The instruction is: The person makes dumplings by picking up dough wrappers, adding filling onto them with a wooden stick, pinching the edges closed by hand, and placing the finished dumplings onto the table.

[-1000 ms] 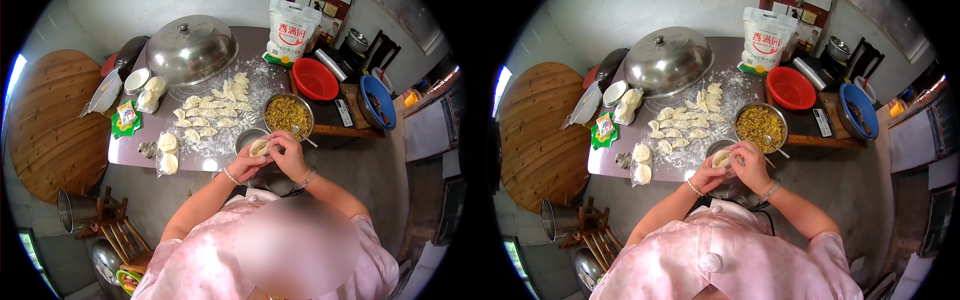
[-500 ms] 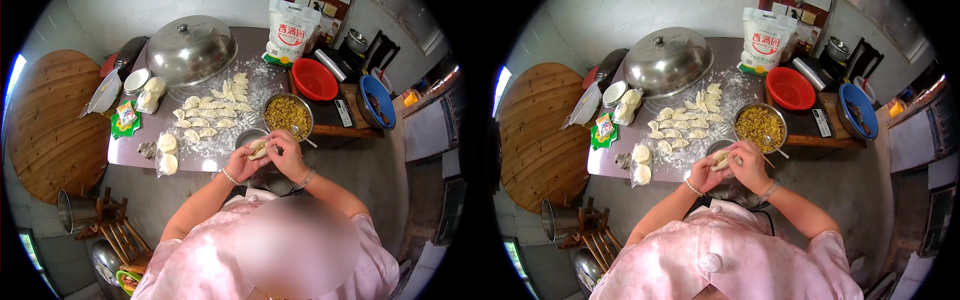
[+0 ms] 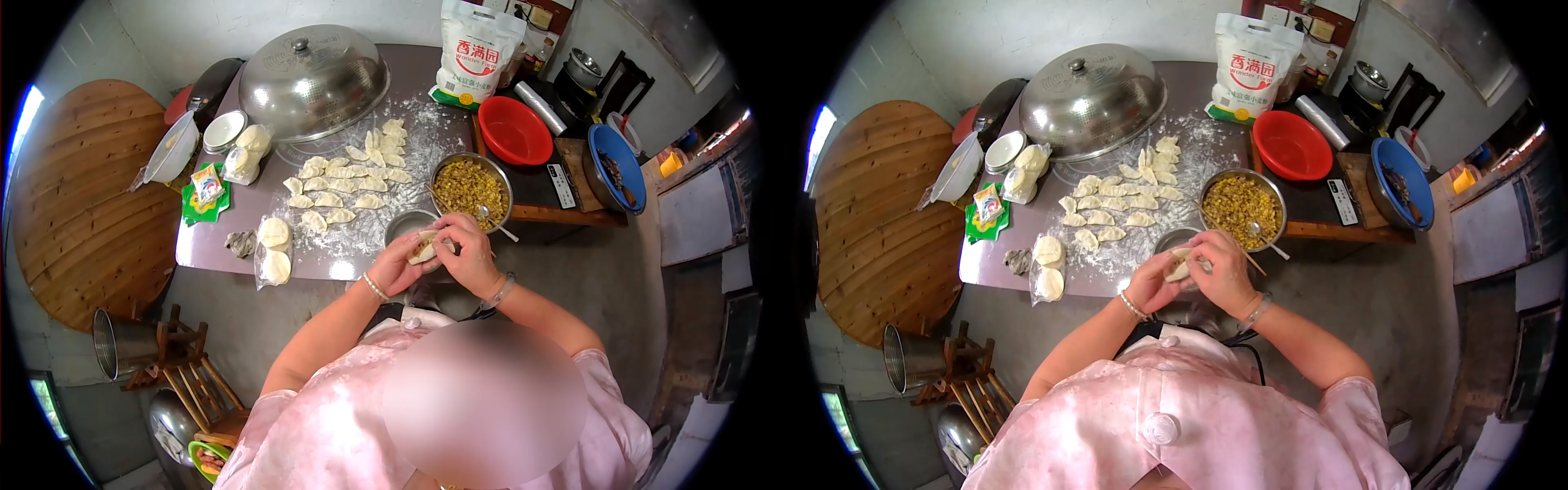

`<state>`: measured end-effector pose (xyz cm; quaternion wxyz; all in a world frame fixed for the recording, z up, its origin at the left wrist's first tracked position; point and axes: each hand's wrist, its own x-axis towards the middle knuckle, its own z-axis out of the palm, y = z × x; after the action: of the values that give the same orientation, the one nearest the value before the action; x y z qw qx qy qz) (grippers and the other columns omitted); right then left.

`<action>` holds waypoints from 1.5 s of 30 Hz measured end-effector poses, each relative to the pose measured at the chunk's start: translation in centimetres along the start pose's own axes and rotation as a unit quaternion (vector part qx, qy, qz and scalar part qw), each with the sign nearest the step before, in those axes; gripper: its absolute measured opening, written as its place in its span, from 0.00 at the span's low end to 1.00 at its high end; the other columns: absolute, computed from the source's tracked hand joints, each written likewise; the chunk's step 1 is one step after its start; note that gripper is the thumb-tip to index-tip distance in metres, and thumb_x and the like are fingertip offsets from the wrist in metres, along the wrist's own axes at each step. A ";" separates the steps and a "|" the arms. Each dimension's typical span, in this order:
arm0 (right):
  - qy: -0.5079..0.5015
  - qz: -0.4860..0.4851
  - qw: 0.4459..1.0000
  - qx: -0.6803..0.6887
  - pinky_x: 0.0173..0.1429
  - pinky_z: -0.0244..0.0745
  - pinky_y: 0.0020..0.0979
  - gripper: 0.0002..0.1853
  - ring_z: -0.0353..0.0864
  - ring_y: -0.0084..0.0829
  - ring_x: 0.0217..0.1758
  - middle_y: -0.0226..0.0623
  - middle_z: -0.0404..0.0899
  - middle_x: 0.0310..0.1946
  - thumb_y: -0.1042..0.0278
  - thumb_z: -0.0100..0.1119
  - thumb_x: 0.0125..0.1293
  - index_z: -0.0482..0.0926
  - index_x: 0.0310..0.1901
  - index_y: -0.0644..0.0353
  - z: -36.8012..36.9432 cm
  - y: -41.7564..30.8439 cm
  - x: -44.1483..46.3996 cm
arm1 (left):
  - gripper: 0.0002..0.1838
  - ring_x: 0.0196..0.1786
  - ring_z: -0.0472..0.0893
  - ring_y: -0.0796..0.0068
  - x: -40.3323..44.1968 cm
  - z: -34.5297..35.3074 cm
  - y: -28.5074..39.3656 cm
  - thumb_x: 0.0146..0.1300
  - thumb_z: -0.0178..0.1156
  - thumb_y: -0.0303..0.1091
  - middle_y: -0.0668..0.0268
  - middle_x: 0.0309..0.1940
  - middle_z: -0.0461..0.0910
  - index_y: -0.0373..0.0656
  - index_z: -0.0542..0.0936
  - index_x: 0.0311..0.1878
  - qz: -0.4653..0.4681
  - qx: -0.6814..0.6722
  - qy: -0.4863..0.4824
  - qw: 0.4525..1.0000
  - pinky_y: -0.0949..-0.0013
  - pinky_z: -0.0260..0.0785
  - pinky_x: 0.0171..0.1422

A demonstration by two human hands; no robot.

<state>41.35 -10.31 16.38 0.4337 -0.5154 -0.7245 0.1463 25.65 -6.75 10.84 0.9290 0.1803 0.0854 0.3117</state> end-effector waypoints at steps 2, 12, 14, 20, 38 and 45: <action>0.001 0.004 1.000 -0.006 0.45 0.70 0.33 0.05 0.75 0.38 0.42 0.39 0.76 0.37 0.78 0.61 0.49 0.75 0.27 0.63 0.1 0.0 0.0 | 0.24 0.54 0.73 0.74 -0.1 -0.2 -0.1 0.62 0.57 0.31 0.64 0.52 0.72 0.39 0.65 0.61 0.001 0.013 -0.019 1.000 0.69 0.67 0.60; 0.026 0.052 0.998 0.002 0.46 0.69 0.36 0.03 0.75 0.41 0.40 0.39 0.77 0.33 0.75 0.59 0.49 0.75 0.24 0.62 0.4 0.4 -0.1 | 0.29 0.55 0.73 0.75 0.0 -0.5 -0.7 0.54 0.60 0.21 0.67 0.51 0.72 0.38 0.65 0.62 0.000 0.182 0.005 0.983 0.67 0.64 0.62; 0.025 0.041 0.999 -0.008 0.45 0.69 0.36 0.03 0.76 0.41 0.40 0.39 0.77 0.33 0.75 0.59 0.49 0.74 0.24 0.62 0.3 0.4 -0.1 | 0.28 0.54 0.73 0.74 0.0 -0.1 -0.7 0.55 0.59 0.21 0.67 0.51 0.73 0.37 0.66 0.61 0.000 0.186 0.015 0.982 0.66 0.64 0.63; -0.020 0.093 0.995 0.027 0.46 0.71 0.32 0.05 0.77 0.37 0.41 0.39 0.77 0.36 0.76 0.60 0.50 0.78 0.31 0.64 -0.2 0.2 -0.1 | 0.25 0.56 0.73 0.73 0.0 -0.4 -0.7 0.57 0.56 0.22 0.65 0.51 0.73 0.37 0.67 0.60 -0.006 0.168 0.010 0.986 0.65 0.63 0.65; -0.118 0.116 0.973 0.162 0.51 0.70 0.27 0.08 0.76 0.29 0.47 0.39 0.76 0.48 0.75 0.64 0.51 0.80 0.35 0.63 -0.4 1.8 -0.2 | 0.25 0.55 0.74 0.71 0.0 -0.1 -0.3 0.54 0.54 0.21 0.61 0.53 0.73 0.33 0.68 0.58 -0.011 0.139 0.010 0.990 0.65 0.64 0.64; -0.126 0.155 0.965 0.169 0.49 0.72 0.29 0.05 0.78 0.33 0.44 0.40 0.77 0.43 0.75 0.62 0.50 0.79 0.30 0.64 -0.5 1.3 0.0 | 0.24 0.55 0.74 0.72 0.1 -0.6 -0.5 0.54 0.55 0.20 0.64 0.50 0.73 0.35 0.68 0.57 -0.010 0.129 0.004 0.992 0.64 0.65 0.63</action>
<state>42.53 -9.80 15.79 0.3918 -0.5183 -0.6493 0.3953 25.89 -6.93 10.12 0.9007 0.2967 0.1307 0.2890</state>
